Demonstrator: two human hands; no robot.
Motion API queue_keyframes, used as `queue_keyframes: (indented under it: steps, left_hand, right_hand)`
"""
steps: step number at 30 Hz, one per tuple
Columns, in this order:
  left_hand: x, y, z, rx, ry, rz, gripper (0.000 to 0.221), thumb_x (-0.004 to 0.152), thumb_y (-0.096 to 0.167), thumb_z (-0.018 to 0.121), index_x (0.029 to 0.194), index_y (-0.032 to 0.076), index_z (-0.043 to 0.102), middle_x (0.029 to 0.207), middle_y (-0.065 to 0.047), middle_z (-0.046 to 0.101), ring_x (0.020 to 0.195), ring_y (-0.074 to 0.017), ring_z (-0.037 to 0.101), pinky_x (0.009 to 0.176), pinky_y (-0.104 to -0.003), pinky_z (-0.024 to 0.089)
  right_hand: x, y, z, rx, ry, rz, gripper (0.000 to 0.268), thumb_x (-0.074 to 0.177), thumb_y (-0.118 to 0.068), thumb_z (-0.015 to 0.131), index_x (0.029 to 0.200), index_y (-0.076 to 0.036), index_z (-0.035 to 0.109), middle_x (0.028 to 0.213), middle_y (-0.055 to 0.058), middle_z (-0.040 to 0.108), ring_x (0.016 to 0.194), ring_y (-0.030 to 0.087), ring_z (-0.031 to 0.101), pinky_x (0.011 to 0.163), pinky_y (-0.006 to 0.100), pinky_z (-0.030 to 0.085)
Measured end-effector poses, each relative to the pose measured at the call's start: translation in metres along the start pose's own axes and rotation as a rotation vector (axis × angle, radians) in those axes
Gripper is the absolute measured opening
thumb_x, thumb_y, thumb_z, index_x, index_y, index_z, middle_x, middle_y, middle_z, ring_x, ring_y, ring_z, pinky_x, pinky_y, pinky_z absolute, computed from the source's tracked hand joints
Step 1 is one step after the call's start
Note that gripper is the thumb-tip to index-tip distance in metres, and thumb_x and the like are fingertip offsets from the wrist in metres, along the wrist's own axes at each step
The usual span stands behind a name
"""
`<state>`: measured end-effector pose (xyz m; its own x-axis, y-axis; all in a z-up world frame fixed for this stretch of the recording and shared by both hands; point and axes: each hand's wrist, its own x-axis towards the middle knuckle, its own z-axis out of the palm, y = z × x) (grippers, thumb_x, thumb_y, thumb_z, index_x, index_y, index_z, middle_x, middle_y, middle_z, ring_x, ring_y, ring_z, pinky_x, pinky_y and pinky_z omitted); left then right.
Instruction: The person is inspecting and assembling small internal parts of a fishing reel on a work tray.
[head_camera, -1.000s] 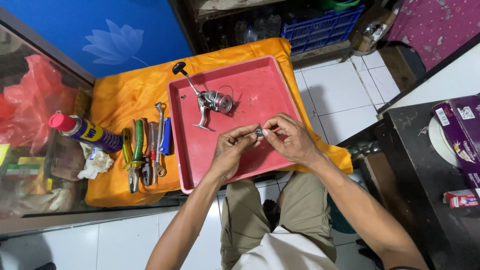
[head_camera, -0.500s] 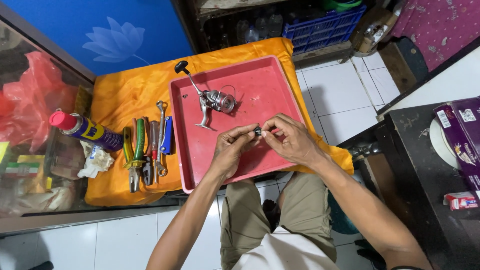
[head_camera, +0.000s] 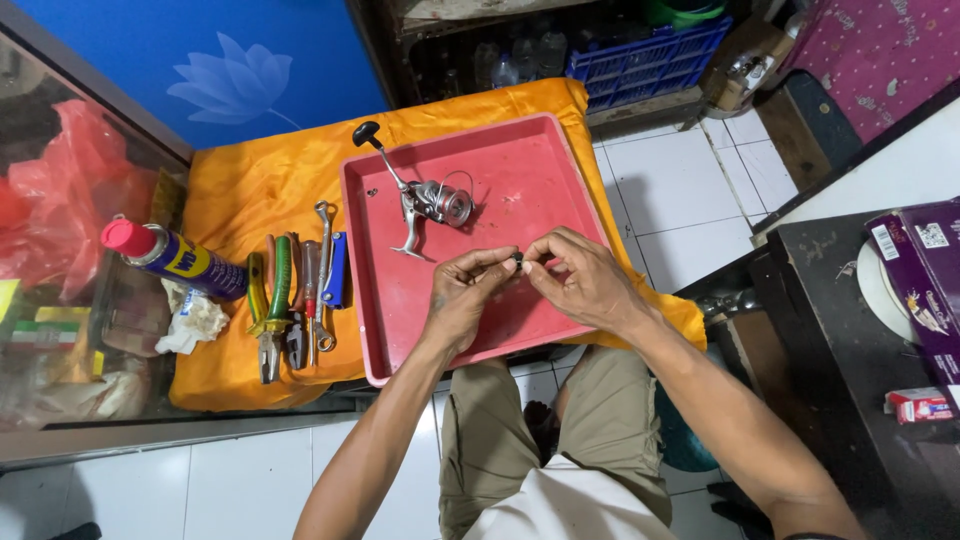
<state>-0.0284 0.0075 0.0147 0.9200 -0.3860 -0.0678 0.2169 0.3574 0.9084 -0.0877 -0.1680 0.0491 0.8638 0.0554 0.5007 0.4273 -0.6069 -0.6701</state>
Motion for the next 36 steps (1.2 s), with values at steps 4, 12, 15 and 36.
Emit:
queue_keyframes:
  steps: [4, 12, 15, 36]
  left_hand:
    - [0.000, -0.003, -0.001, -0.012, 0.002, 0.013, 0.025, 0.085, 0.000, 0.079, 0.109, -0.004, 0.075, 0.088, -0.018, 0.077, 0.083, -0.0235, 0.078, 0.074, -0.031, 0.065]
    - [0.000, -0.007, -0.007, -0.062, 0.002, 0.000, 0.024, 0.085, -0.004, 0.075, 0.109, -0.007, 0.074, 0.090, -0.021, 0.077, 0.082, -0.0255, 0.077, 0.077, -0.033, 0.066]
    - [-0.004, 0.000, -0.005, -0.052, -0.011, 0.004, 0.025, 0.085, -0.004, 0.075, 0.110, -0.007, 0.074, 0.091, -0.021, 0.077, 0.083, -0.0248, 0.077, 0.078, -0.033, 0.066]
    - [-0.012, 0.009, -0.001, -0.066, -0.057, -0.032, 0.033, 0.085, -0.008, 0.073, 0.118, -0.009, 0.070, 0.098, -0.021, 0.076, 0.089, -0.0240, 0.076, 0.084, -0.036, 0.065]
  right_hand:
    - [0.003, -0.011, -0.005, -0.033, -0.003, -0.028, 0.004, 0.092, -0.011, 0.071, 0.095, -0.008, 0.070, 0.083, 0.008, 0.068, 0.083, 0.025, 0.074, 0.065, 0.034, 0.064]
    - [0.004, -0.007, -0.006, -0.150, -0.004, -0.232, 0.009, 0.098, -0.010, 0.064, 0.102, -0.007, 0.072, 0.089, 0.007, 0.069, 0.083, 0.024, 0.073, 0.065, 0.032, 0.064]
    - [0.007, -0.009, -0.010, -0.149, -0.035, -0.259, 0.011, 0.099, -0.009, 0.062, 0.104, -0.007, 0.071, 0.090, 0.008, 0.069, 0.083, 0.026, 0.073, 0.065, 0.035, 0.064]
    - [0.004, -0.007, -0.012, 0.034, -0.052, -0.076, 0.007, 0.096, -0.011, 0.069, 0.102, -0.008, 0.071, 0.086, 0.008, 0.069, 0.084, 0.026, 0.073, 0.065, 0.033, 0.062]
